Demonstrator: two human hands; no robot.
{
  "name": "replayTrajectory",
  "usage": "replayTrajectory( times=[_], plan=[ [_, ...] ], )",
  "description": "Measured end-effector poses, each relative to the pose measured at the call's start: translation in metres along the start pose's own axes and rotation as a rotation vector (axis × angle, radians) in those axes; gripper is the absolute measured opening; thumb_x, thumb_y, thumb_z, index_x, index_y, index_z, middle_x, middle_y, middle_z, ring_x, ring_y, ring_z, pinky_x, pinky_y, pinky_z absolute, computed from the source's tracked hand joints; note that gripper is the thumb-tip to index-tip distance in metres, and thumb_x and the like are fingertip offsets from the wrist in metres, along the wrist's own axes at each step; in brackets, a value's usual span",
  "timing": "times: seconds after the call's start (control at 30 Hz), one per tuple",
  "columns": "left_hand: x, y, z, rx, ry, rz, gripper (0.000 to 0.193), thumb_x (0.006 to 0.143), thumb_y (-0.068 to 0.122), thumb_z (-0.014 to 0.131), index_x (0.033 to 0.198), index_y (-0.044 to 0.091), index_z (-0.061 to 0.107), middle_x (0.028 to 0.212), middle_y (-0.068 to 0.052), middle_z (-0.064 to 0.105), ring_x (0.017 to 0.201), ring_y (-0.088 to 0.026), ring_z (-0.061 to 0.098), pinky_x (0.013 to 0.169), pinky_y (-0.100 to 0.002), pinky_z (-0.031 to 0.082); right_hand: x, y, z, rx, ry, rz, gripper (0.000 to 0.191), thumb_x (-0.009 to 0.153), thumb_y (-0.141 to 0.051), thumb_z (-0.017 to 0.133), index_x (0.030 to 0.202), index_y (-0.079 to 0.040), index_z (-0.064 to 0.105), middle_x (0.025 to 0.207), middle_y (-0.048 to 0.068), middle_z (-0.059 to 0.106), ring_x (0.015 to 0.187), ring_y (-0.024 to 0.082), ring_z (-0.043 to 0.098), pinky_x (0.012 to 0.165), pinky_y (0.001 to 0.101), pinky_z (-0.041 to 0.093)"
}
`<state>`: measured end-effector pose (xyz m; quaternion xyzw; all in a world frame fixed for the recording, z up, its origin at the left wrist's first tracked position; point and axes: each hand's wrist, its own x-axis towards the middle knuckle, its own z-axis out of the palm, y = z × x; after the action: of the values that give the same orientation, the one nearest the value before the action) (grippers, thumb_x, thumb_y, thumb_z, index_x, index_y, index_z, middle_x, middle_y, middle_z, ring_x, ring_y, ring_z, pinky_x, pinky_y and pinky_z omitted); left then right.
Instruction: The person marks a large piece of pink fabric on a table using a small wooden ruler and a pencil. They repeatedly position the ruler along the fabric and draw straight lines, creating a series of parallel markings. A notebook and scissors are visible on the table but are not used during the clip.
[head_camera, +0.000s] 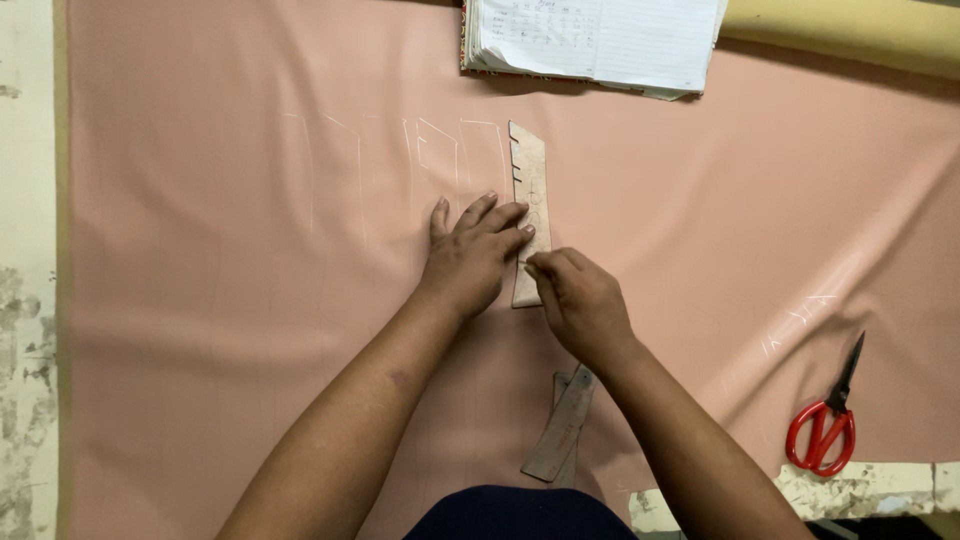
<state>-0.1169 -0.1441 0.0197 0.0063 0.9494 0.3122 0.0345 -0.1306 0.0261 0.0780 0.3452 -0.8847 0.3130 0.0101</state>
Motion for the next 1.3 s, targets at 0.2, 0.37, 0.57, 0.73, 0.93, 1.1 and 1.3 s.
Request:
replayTrajectory(
  times=[0.2,0.37,0.57,0.73,0.93,1.1,1.3],
  plan=[
    [-0.002,0.003,-0.006,0.047,0.042,0.033,0.049,0.091,0.009,0.049,0.136,0.024,0.061,0.152,0.003,0.048,0.145,-0.022,0.036,0.116,-0.064,0.012,0.004,0.009,-0.001,0.064,0.049,0.326,0.014,0.103,-0.014,0.063,0.100,-0.001,0.066,0.080,0.012,0.068,0.067,0.022,0.065,0.063,0.0335,0.053],
    [-0.036,0.039,0.010,-0.387,0.091,-0.306,0.036,0.100,0.012,0.050,0.134,0.003,0.055,0.131,-0.016,0.059,0.122,-0.030,0.057,0.107,-0.044,0.046,-0.028,0.027,-0.001,0.569,-0.061,0.879,0.026,0.104,-0.017,0.048,0.108,0.000,0.067,0.084,0.011,0.072,0.069,0.016,0.068,0.059,0.0307,0.056],
    [-0.030,0.058,0.022,-0.676,0.203,-0.480,0.051,0.086,0.020,0.068,0.127,-0.004,0.050,0.113,-0.016,0.064,0.094,-0.030,0.070,0.083,-0.041,0.057,-0.057,0.031,0.012,0.913,0.006,0.904,0.030,0.102,-0.014,0.046,0.122,0.002,0.062,0.108,0.013,0.072,0.078,0.017,0.073,0.071,0.0274,0.062],
    [-0.028,0.067,0.012,-0.514,0.078,-0.319,0.021,0.087,0.015,0.070,0.104,0.003,0.071,0.100,-0.014,0.070,0.091,-0.030,0.069,0.081,-0.042,0.055,-0.060,0.039,-0.004,1.062,-0.031,1.062,0.030,0.099,-0.014,0.048,0.119,0.004,0.062,0.102,0.013,0.073,0.065,0.015,0.068,0.052,0.0305,0.058],
    [-0.022,0.059,-0.007,-0.228,0.363,0.057,0.013,0.090,0.007,0.067,0.099,0.008,0.077,0.100,-0.011,0.064,0.090,-0.031,0.067,0.077,-0.044,0.054,-0.066,0.081,-0.057,1.420,-0.030,0.932,0.040,0.103,-0.031,0.054,0.101,0.005,0.072,0.077,0.012,0.074,0.045,0.008,0.059,0.040,0.0211,0.047],
    [-0.002,0.041,-0.006,-0.094,0.343,0.159,0.035,0.092,0.010,0.068,0.126,0.012,0.069,0.130,-0.011,0.054,0.115,-0.029,0.059,0.097,-0.044,0.050,-0.061,0.093,-0.064,0.969,-0.227,1.039,0.019,0.095,-0.012,0.070,0.108,0.001,0.073,0.083,0.008,0.070,0.062,0.010,0.059,0.056,0.0236,0.049],
    [0.012,0.038,0.012,-0.024,-0.040,-0.028,0.076,0.082,0.044,0.077,0.150,0.026,0.048,0.167,-0.009,0.014,0.156,-0.029,0.004,0.119,-0.065,-0.002,-0.027,0.090,-0.036,0.520,0.085,0.840,0.023,0.097,-0.017,0.065,0.109,0.001,0.071,0.091,0.007,0.074,0.078,0.014,0.069,0.071,0.0278,0.058]
  ],
)
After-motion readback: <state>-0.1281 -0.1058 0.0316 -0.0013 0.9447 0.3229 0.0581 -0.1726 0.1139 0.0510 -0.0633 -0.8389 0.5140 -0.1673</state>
